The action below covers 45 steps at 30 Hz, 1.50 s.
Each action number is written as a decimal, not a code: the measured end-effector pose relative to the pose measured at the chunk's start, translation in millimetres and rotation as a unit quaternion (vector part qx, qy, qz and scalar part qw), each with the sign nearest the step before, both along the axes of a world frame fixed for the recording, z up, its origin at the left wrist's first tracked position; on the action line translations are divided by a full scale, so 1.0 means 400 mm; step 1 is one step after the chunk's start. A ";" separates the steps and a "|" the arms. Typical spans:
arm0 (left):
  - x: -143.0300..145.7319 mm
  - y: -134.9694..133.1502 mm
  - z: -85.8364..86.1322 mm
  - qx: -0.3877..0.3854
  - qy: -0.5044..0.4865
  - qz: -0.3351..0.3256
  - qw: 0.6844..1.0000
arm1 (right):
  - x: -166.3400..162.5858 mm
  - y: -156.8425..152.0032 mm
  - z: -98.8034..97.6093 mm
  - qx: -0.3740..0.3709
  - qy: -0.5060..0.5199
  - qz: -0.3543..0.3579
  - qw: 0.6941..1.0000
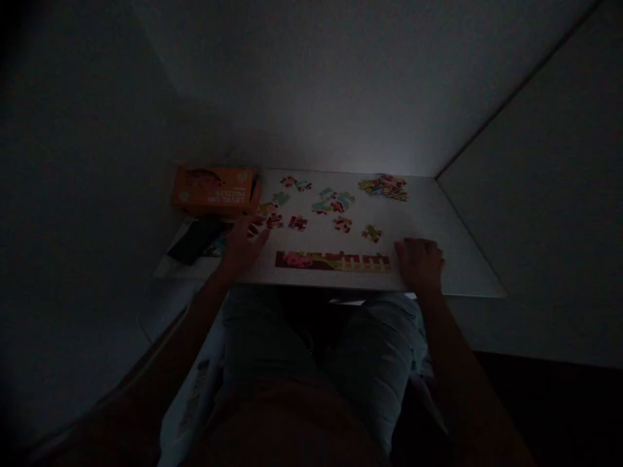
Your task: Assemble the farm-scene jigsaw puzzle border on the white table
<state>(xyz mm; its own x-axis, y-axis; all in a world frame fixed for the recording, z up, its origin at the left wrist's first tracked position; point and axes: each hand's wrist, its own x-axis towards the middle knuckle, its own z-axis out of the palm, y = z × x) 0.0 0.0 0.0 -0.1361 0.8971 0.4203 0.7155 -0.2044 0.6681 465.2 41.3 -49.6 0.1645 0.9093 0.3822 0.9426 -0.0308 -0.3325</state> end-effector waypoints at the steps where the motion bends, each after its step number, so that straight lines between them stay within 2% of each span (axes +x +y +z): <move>1: -0.009 0.010 -0.012 -0.028 0.035 0.004 0.999 | 0.001 0.002 -0.003 0.000 0.002 -0.007 1.000; 4: -0.016 0.013 -0.025 -0.073 0.125 0.003 0.989 | 0.001 0.004 -0.004 -0.006 0.008 0.002 1.000; 8: -0.001 0.001 -0.018 -0.088 0.182 -0.029 0.979 | -0.003 0.001 0.000 -0.008 0.011 0.000 1.000; 11: 0.008 -0.001 -0.011 -0.099 0.202 -0.055 0.973 | -0.008 -0.002 0.005 -0.027 0.015 0.005 1.000; 23: 0.004 0.000 -0.009 -0.110 0.210 -0.070 0.969 | -0.014 0.005 0.011 -0.056 -0.005 -0.034 0.998; 36: 0.005 0.013 -0.022 -0.109 0.226 -0.032 0.967 | 0.006 0.013 -0.014 -0.033 -0.036 -0.017 0.999; 45: 0.043 0.089 0.026 -0.122 0.330 -0.006 0.936 | -0.007 0.004 -0.010 -0.028 -0.053 -0.029 0.998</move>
<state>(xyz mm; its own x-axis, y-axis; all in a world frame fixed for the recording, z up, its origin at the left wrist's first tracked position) 17.0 35.7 10.2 0.0923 0.9770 0.1924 0.9874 -0.1147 0.1091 462.5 42.8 -53.6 0.1787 0.9200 0.3489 0.9686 -0.1023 -0.2264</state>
